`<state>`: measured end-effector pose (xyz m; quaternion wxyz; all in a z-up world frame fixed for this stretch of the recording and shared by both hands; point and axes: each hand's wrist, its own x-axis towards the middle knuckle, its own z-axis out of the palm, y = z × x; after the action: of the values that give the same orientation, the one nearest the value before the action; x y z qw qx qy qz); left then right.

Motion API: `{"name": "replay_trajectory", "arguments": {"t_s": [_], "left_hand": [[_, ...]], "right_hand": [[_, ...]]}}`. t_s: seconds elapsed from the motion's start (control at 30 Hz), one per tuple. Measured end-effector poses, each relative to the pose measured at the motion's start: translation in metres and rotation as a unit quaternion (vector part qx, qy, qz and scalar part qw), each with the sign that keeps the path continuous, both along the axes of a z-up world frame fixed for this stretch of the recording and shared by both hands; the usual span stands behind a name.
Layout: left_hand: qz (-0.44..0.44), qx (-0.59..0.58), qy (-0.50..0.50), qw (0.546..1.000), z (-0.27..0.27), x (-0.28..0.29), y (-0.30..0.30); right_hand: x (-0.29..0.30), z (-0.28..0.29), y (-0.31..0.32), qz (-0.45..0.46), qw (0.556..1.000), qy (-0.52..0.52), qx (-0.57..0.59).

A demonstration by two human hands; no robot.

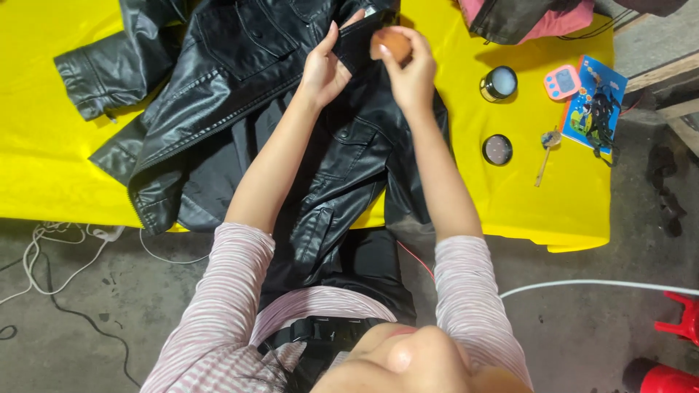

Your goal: Polishing a black leather jacket using a small sponge applicator to apply conditioner or polish.

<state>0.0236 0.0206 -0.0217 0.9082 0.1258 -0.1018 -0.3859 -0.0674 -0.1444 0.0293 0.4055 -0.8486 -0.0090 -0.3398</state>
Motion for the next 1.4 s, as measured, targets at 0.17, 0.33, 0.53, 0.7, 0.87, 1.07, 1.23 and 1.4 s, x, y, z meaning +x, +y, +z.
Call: {"name": "replay_trajectory", "arguments": {"t_s": [0.17,0.33,0.53,0.7,0.87,1.07,1.23,1.4], "left_hand": [[0.004,0.055,-0.030,0.998,0.011,-0.004,0.006],[-0.018,-0.046,-0.124,0.991,-0.003,0.002,0.008],[-0.046,0.016,-0.075,0.996,0.015,-0.007,0.008],[-0.029,0.011,-0.145,0.989,0.017,-0.007,0.015],[-0.045,0.013,-0.135,0.990,0.018,-0.009,0.011],[-0.047,0.050,-0.124,0.990,0.031,-0.017,0.016],[-0.034,0.083,-0.018,0.996,0.012,0.004,0.006],[-0.060,0.022,-0.054,0.996,0.004,0.011,0.015]], "right_hand": [[0.035,-0.015,0.027,-0.044,0.998,-0.043,-0.016],[0.022,-0.001,0.049,-0.026,0.997,-0.039,-0.058],[0.043,-0.021,0.030,-0.122,0.988,-0.090,0.020],[0.036,-0.011,0.036,-0.061,0.994,-0.092,-0.028],[0.042,-0.018,0.039,-0.105,0.990,-0.092,0.028],[0.044,-0.018,0.025,-0.118,0.988,-0.090,0.029],[0.025,0.007,0.066,-0.003,0.997,-0.062,-0.047],[0.011,0.011,0.055,0.078,0.993,0.000,-0.088]]}}
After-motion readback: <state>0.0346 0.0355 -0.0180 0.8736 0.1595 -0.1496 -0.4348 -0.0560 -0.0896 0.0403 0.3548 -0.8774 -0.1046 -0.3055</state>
